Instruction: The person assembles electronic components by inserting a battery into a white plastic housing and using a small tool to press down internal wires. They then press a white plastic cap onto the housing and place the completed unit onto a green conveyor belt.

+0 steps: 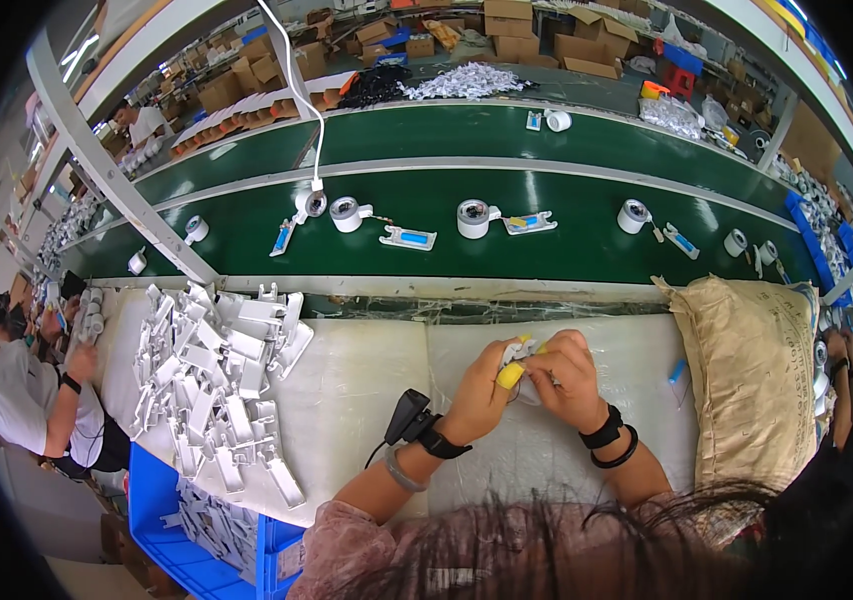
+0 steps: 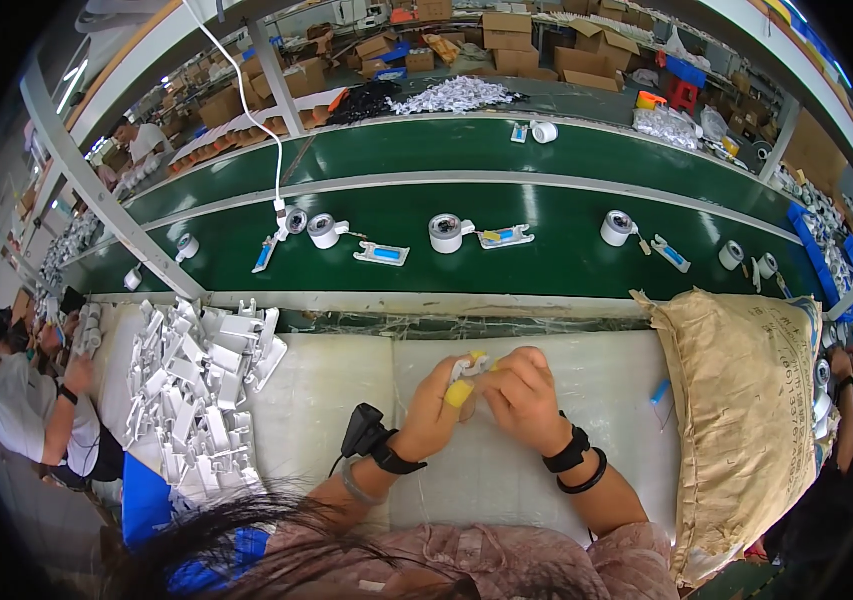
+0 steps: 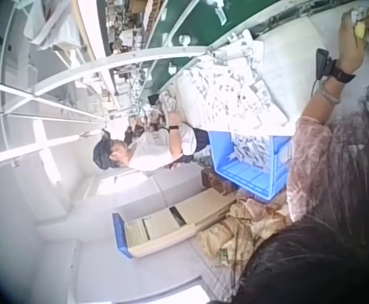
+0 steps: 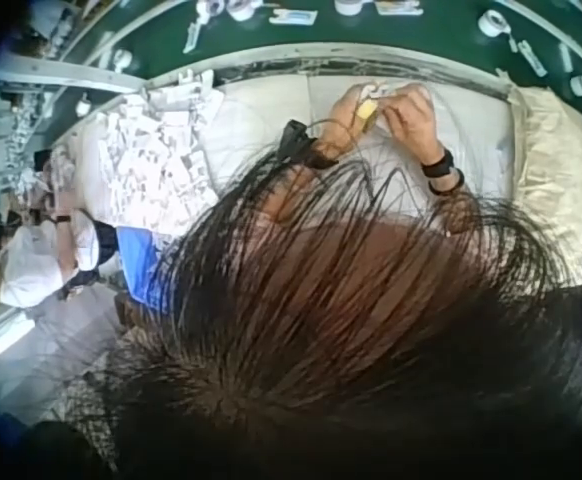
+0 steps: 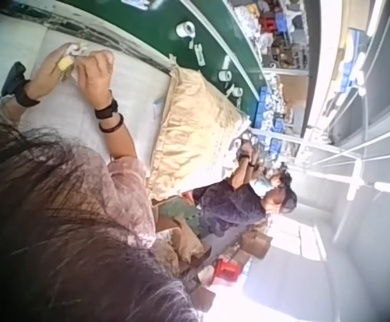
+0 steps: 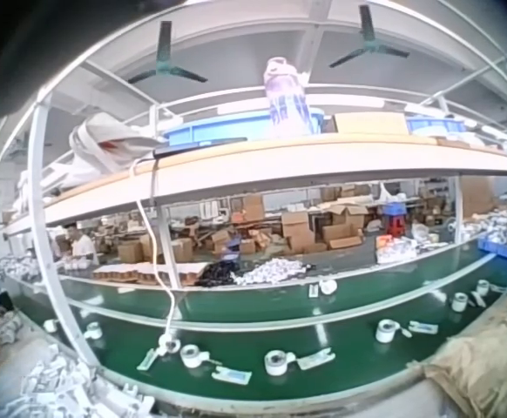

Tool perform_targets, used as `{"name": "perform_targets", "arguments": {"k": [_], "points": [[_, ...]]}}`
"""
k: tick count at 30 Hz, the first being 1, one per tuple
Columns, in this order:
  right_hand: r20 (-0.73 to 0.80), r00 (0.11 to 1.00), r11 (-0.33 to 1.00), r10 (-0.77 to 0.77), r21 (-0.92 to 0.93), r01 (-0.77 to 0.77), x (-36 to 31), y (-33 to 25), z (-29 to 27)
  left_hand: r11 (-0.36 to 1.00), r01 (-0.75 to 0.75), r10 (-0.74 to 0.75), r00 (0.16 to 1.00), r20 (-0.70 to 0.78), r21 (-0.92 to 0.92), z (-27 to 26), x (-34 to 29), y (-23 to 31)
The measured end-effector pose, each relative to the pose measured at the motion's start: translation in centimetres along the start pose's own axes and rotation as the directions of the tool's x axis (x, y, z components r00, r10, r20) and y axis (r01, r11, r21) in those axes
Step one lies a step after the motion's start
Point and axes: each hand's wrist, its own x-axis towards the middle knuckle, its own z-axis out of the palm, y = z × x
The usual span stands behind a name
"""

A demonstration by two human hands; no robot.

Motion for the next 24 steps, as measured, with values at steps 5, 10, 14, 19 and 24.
{"name": "perform_targets", "arguments": {"k": [5, 10, 14, 19, 24], "points": [[-0.018, 1.0, 0.999, 0.016, -0.046, -0.017, -0.4, 0.0, 0.6, 0.99, -0.022, 0.023, 1.0, -0.005, 0.137, -0.4, 0.3, -0.1], [0.039, 0.998, 0.998, 0.057, -0.034, -0.056, 0.0, 0.4, 0.3, 0.965, 0.032, -0.027, 0.999, -0.022, 0.259, -0.8, 0.7, -0.7], [0.031, 0.992, 0.992, 0.118, -0.037, -0.117, 0.4, 0.6, -0.2, 0.996, 0.012, 0.001, 0.991, -0.137, 0.092, -2.9, 2.1, -0.9], [0.003, 0.991, 0.991, 0.131, -0.043, -0.13, -0.2, 1.5, -0.4, 0.972, 0.185, -0.223, 0.916, -0.334, -0.142, -11.7, 5.9, -0.7], [0.01, 0.991, 0.991, 0.133, -0.014, -0.133, 0.1, 2.0, -0.3, 0.323, 0.403, 0.659, 0.553, -0.509, 0.856, -23.8, 9.5, -3.2]]}}
